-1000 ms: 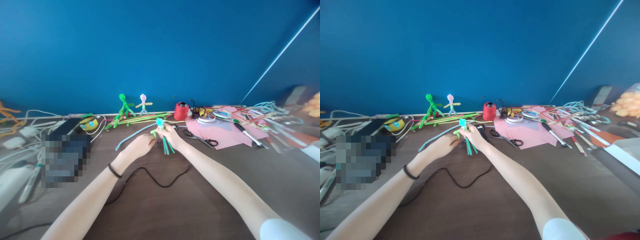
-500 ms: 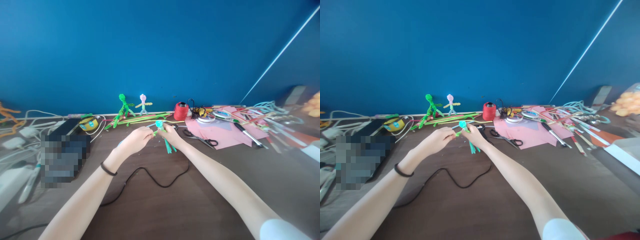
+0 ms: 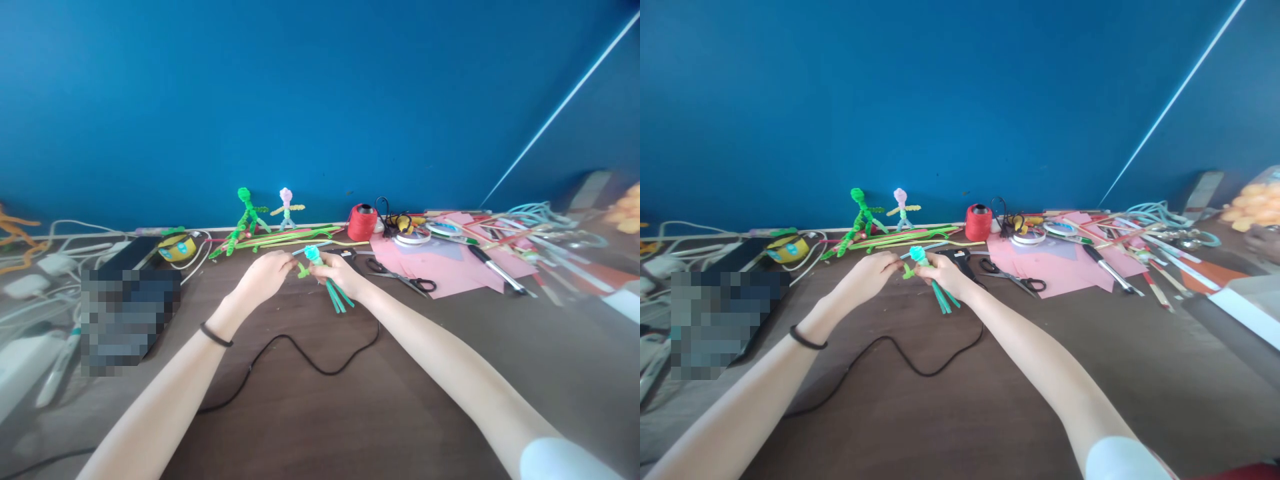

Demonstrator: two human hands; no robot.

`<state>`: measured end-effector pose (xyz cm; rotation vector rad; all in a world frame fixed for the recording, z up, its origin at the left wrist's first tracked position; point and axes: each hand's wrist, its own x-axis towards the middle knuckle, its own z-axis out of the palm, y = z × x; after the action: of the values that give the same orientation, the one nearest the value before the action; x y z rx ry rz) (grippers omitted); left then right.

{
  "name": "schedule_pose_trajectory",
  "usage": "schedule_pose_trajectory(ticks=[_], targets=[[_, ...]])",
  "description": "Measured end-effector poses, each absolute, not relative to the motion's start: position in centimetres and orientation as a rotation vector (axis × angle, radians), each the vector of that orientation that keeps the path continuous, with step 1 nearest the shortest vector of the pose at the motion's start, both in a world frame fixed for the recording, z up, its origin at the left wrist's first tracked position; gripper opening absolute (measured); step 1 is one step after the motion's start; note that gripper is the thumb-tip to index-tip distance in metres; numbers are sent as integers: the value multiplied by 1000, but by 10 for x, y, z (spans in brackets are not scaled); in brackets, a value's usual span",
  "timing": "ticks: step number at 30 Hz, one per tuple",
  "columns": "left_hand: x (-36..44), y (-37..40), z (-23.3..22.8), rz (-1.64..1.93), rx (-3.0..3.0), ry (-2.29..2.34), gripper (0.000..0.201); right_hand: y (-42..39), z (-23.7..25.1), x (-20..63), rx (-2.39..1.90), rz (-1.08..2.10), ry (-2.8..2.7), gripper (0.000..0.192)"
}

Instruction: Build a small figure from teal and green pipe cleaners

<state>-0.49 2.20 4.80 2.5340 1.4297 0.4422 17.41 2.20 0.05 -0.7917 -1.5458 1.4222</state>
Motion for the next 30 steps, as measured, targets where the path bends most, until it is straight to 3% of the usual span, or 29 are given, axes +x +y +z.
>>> schedule_pose_trajectory(ticks=[14,30], targets=[[1,17,35,345,2519,1393,32,24,-2,169,-641,1619,-1186,19],[14,4,44,315,2792,1227,25,24,-5,173,-957,1088,-1511,15]])
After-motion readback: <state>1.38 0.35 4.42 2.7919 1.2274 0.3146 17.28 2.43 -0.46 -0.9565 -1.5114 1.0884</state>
